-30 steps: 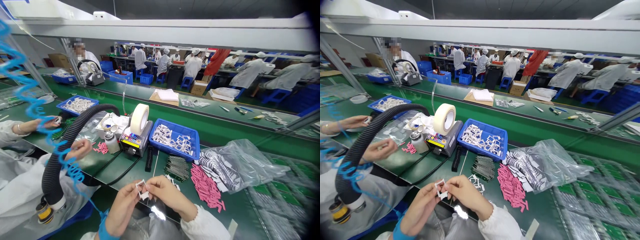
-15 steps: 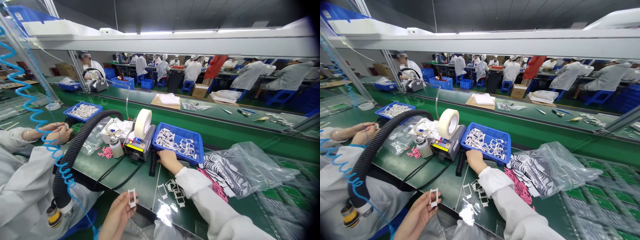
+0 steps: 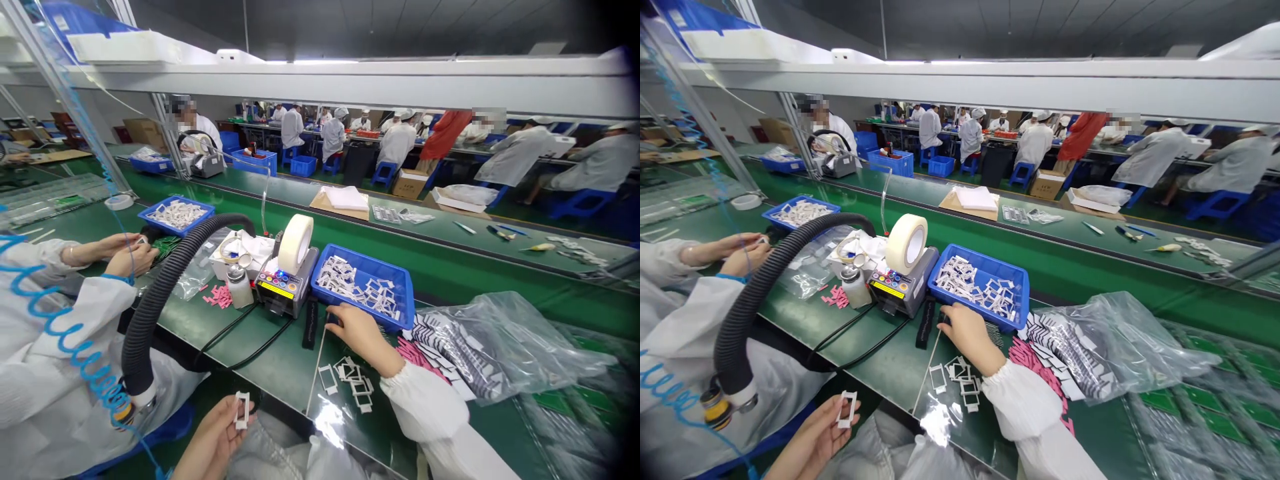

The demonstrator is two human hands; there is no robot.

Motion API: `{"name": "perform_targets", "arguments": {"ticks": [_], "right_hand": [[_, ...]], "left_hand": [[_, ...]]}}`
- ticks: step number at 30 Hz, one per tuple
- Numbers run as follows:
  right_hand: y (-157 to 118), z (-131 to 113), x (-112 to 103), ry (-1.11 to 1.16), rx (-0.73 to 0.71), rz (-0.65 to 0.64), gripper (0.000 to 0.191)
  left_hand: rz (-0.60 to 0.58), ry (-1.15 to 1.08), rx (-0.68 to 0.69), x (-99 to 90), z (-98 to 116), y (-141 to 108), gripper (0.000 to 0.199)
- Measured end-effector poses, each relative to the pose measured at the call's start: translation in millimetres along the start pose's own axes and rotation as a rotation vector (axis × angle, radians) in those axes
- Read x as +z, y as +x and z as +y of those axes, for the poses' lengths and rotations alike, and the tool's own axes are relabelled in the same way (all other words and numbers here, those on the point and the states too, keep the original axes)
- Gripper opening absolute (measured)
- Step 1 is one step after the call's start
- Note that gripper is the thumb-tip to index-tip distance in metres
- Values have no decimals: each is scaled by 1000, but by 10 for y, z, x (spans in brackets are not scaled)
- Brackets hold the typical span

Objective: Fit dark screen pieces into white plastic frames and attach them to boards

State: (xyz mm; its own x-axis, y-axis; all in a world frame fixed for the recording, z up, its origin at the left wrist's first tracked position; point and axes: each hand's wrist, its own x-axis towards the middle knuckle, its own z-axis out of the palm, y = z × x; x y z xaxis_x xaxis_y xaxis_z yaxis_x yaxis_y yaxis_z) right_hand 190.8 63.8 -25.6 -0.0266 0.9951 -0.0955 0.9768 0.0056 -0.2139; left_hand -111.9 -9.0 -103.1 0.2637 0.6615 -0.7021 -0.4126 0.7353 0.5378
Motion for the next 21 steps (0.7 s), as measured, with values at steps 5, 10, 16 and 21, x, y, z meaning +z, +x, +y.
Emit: {"name": "perform_targets", "arguments": {"ticks": [5, 10, 16, 21], "right_hand": [[-80, -48, -65, 133, -98, 100, 33], [-134, -685, 113, 336, -309, -32, 32], [-80, -2090, 915, 730, -679, -468, 19], [-22, -2763, 1472, 1002, -540, -571, 20]], "left_hand": [[128, -155, 3, -359, -7, -28, 19], [253, -354, 191, -773, 201, -33, 20], [285, -351, 335, -1148, 418, -148, 28], [199, -288, 392, -1265, 507, -272, 14]]}}
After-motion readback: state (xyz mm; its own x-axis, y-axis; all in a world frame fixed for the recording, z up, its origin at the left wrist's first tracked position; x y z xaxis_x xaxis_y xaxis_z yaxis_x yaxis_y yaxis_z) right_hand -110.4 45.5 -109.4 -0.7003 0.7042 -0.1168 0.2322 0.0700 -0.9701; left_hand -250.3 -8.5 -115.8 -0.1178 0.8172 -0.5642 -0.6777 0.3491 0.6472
